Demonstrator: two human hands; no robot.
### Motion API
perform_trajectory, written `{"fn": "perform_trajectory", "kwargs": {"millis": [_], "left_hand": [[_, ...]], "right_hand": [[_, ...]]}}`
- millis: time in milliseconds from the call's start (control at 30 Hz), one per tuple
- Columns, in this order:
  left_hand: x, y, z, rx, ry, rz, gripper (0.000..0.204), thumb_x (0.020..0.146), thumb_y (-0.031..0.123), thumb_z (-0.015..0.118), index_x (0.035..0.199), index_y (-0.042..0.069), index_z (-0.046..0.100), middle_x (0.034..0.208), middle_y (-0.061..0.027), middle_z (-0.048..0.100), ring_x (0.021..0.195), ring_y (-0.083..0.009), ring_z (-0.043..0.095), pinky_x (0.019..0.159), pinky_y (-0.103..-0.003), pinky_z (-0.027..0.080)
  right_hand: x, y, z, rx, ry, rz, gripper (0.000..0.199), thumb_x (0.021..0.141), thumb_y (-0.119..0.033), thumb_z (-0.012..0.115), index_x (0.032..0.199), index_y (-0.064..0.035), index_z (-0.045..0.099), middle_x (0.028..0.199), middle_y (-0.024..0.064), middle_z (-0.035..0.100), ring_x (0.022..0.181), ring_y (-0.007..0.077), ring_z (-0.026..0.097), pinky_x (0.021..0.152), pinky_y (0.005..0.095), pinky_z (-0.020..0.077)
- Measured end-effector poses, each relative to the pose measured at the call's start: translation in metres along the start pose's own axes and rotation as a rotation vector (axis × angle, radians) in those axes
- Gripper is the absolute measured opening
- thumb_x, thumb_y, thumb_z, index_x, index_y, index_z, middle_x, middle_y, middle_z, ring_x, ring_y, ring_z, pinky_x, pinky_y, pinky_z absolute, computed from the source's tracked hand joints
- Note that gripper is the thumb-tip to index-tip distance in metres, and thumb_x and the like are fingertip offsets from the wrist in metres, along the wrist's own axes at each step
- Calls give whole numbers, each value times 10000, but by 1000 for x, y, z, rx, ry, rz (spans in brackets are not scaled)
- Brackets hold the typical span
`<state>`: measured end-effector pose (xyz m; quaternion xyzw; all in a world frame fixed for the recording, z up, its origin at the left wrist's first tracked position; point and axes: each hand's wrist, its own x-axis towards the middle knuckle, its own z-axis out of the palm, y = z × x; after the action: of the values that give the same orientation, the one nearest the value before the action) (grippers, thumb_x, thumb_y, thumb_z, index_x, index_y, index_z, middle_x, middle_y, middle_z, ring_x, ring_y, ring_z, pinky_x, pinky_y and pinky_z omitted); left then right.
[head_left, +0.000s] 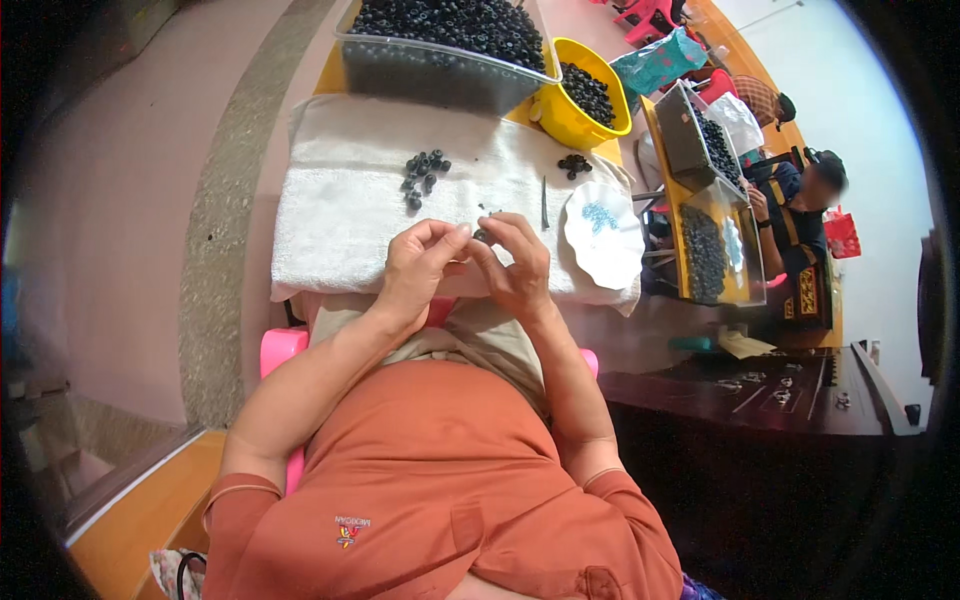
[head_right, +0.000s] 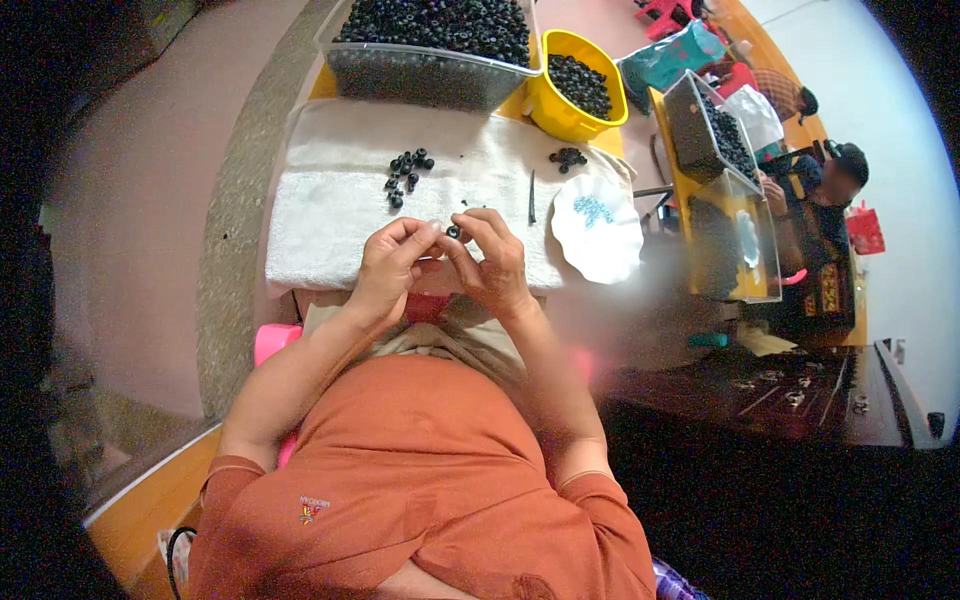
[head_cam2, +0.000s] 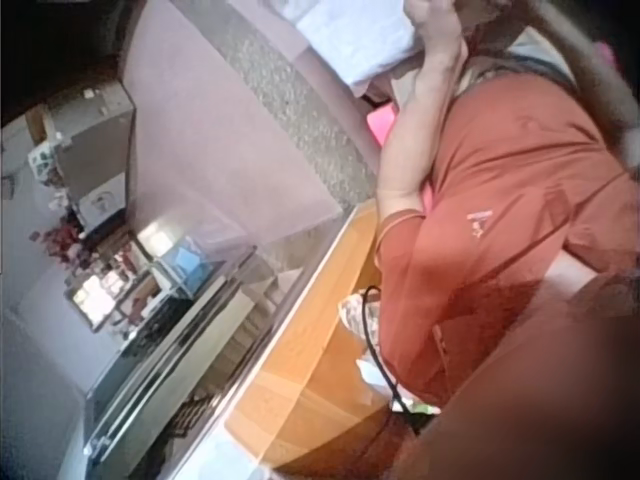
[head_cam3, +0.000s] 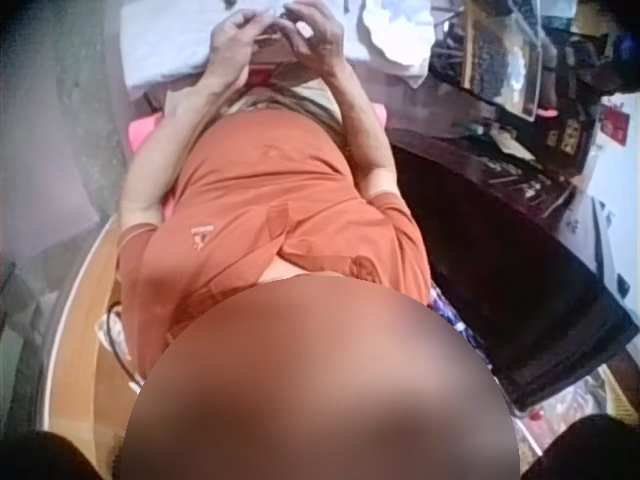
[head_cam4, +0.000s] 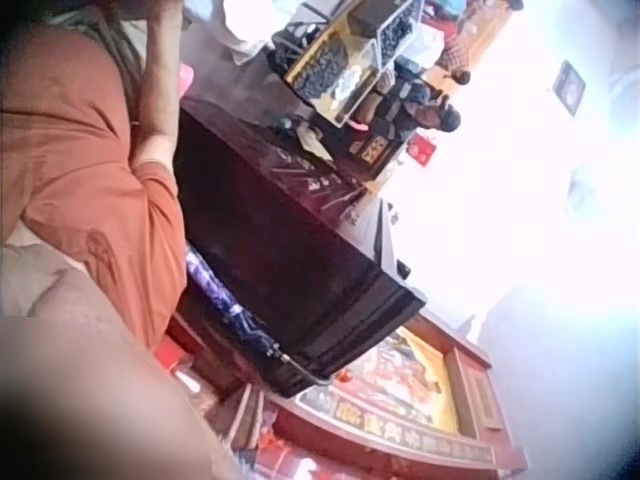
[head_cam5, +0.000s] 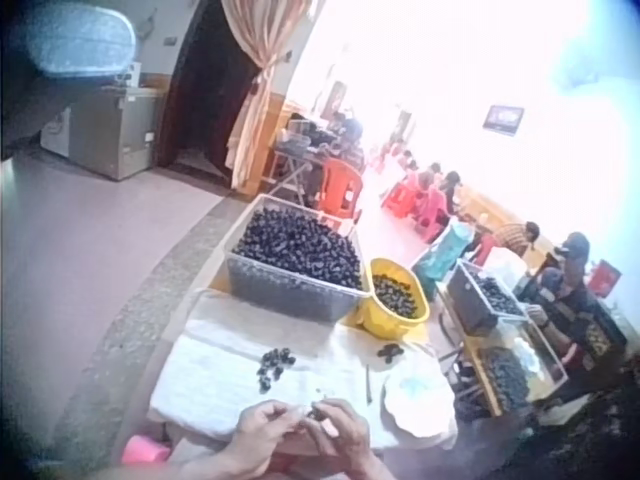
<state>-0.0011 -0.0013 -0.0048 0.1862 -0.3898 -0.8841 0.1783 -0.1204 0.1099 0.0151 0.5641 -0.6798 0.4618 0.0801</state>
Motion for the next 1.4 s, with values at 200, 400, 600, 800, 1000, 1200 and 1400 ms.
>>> {"fn": "perform_trajectory", "kwargs": {"millis": [200,400,600,800,1000,1200,1400], "left_hand": [[-1,3,2,0,54,-18,156,961,189,639,966,34,627,940,-59,676,814,-89,604,739,-240,526],[-1,1,1,31,37,-26,113,938,151,655,957,41,633,954,-65,682,802,-89,606,729,-233,525],[-3,1,-3,52,57,-32,103,926,149,667,943,51,639,943,-58,683,793,-84,605,718,-229,524],[0,-1,0,50,34,-27,101,920,151,675,932,56,643,937,-50,685,783,-78,600,711,-227,519],[-2,1,-1,33,42,-40,105,911,155,690,912,60,645,884,-26,670,753,-71,588,694,-222,507],[-2,-5,0,11,58,-47,110,912,161,692,916,60,646,847,-15,659,722,-68,591,688,-221,510],[-2,-6,-1,13,62,-14,110,915,162,687,915,60,646,862,-25,674,729,-67,599,678,-220,512]], "right_hand": [[10,12,-24,-58,46,111,308,803,30,732,1093,14,629,929,130,656,777,186,668,685,280,538],[41,23,-65,-280,274,52,295,819,-20,740,1099,6,649,888,89,665,739,137,642,672,262,521],[100,34,-102,-397,434,-92,271,840,-5,723,1105,15,670,840,65,655,696,107,618,636,232,502],[153,112,-126,-670,349,83,329,845,-129,743,1135,9,673,904,118,688,739,193,693,665,292,532],[105,90,-43,31,-83,117,236,827,-46,739,1058,-9,701,913,92,688,792,124,669,658,269,536],[77,50,17,-97,-454,119,229,791,-70,718,1019,-39,722,943,114,682,753,233,668,686,327,529],[81,37,36,-295,-557,104,284,814,-144,675,1089,-80,705,1017,132,669,916,350,652,798,429,515]]}}
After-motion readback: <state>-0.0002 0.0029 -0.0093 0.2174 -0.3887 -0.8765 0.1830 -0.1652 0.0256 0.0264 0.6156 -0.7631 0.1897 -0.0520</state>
